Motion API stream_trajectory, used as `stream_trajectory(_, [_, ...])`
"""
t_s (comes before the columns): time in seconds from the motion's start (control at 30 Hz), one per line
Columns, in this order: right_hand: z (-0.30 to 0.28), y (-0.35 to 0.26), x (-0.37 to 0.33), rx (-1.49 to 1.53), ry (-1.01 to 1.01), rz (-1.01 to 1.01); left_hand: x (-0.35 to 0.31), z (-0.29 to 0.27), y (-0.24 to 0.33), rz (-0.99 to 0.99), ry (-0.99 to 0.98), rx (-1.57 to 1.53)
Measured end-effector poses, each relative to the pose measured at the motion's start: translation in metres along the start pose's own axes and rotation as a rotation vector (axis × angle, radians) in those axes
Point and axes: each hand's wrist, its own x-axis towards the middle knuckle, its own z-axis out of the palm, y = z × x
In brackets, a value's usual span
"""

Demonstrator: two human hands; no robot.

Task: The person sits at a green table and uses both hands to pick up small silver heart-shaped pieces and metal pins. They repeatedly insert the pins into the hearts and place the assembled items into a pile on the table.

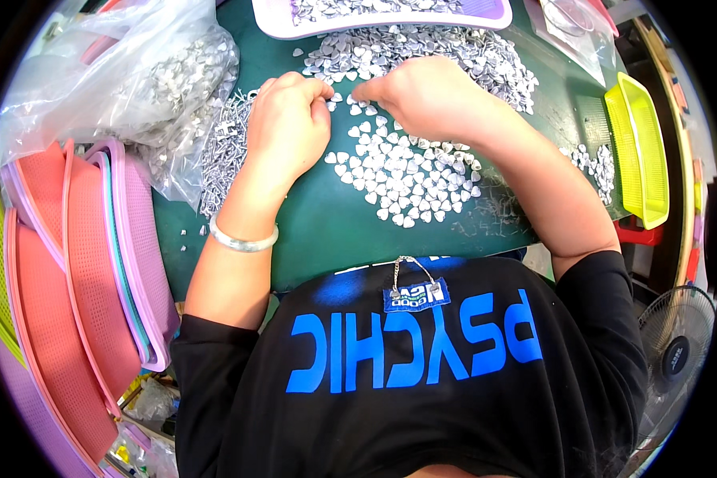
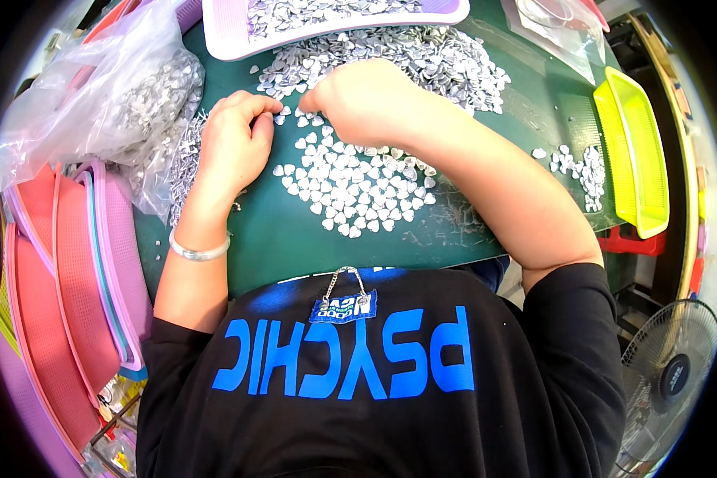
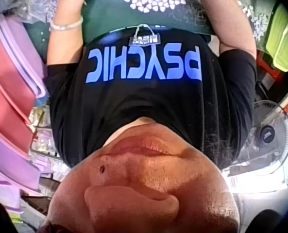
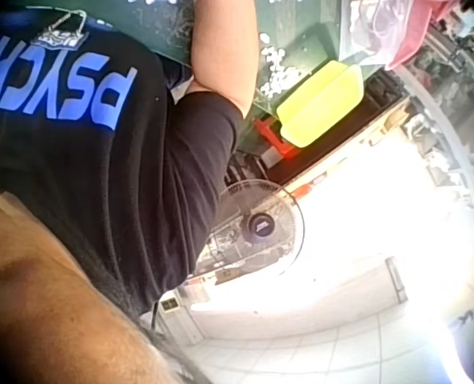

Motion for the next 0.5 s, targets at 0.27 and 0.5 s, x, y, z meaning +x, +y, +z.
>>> stream_trajectory(0.27, [0.017, 0.021, -0.027, 0.137, 0.287, -0.118, -0.004, -0.004, 0.001, 0.023, -0.059, -0.118])
stream_trajectory(0.5, [0.021, 0.03, -0.03, 0.169, 0.359, -0.045, -0.006, 0.002, 0.019, 0.196, -0.165, -0.185])
